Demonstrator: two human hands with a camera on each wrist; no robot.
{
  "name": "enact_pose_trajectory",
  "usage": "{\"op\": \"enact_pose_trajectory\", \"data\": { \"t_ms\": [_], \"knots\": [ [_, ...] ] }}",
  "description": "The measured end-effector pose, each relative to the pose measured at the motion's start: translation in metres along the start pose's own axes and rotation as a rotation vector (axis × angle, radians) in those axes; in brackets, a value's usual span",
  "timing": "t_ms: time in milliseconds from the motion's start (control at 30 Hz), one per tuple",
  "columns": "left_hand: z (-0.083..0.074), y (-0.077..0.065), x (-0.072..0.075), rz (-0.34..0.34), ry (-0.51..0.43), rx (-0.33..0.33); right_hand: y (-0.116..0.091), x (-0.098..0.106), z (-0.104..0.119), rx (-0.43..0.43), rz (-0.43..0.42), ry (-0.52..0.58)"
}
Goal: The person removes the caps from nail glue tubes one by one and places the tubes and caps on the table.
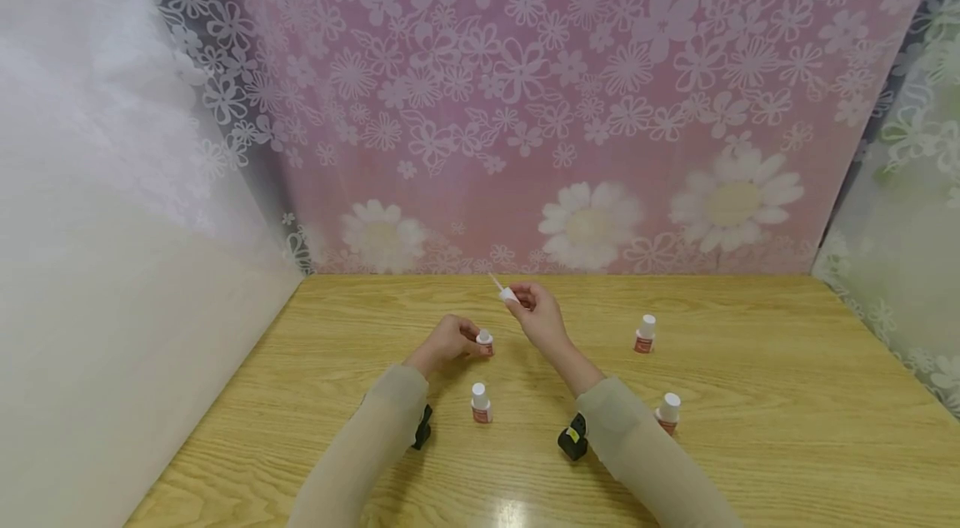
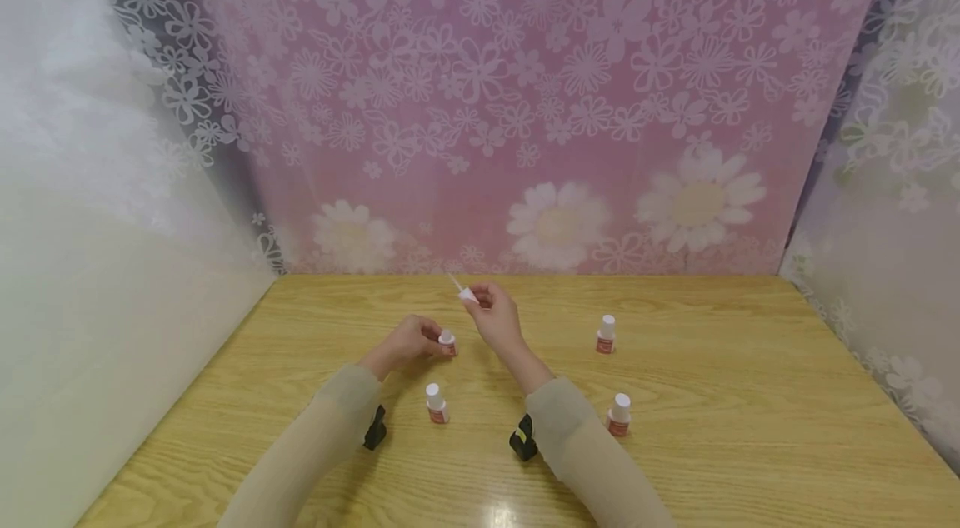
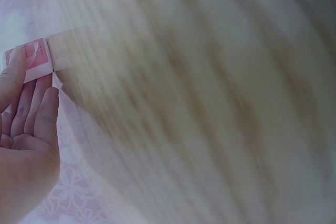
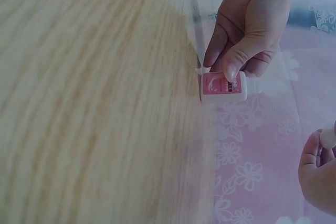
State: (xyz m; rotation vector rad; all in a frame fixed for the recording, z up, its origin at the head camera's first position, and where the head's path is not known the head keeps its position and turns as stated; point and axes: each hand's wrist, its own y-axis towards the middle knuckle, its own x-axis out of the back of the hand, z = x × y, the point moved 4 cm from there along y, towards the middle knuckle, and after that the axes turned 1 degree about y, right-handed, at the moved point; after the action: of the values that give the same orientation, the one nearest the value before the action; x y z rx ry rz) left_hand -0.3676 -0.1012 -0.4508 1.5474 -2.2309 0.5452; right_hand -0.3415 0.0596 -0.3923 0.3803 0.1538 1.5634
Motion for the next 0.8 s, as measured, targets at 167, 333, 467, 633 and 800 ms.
{"op": "enact_pose_trajectory", "data": {
  "t_ms": [167,333,467,633,800],
  "knots": [
    [-0.002,-0.002,0.0,0.003,0.019,-0.003,0.0,0.001,0.0,-0.019,0.001,-0.023],
    [-0.002,-0.002,0.001,-0.002,0.029,0.0,-0.001,0.001,-0.002,-0.052,0.006,-0.018],
    [-0.001,-0.002,0.001,-0.004,0.03,0.001,-0.002,0.0,-0.004,-0.073,0.015,-0.038],
    [-0.001,-0.001,0.0,0.003,0.007,0.009,-0.003,-0.003,-0.01,-0.113,0.05,-0.073],
    [-0.006,-0.005,0.001,0.021,-0.035,0.002,-0.007,-0.004,-0.008,-0.11,0.097,-0.084]
  ]
}}
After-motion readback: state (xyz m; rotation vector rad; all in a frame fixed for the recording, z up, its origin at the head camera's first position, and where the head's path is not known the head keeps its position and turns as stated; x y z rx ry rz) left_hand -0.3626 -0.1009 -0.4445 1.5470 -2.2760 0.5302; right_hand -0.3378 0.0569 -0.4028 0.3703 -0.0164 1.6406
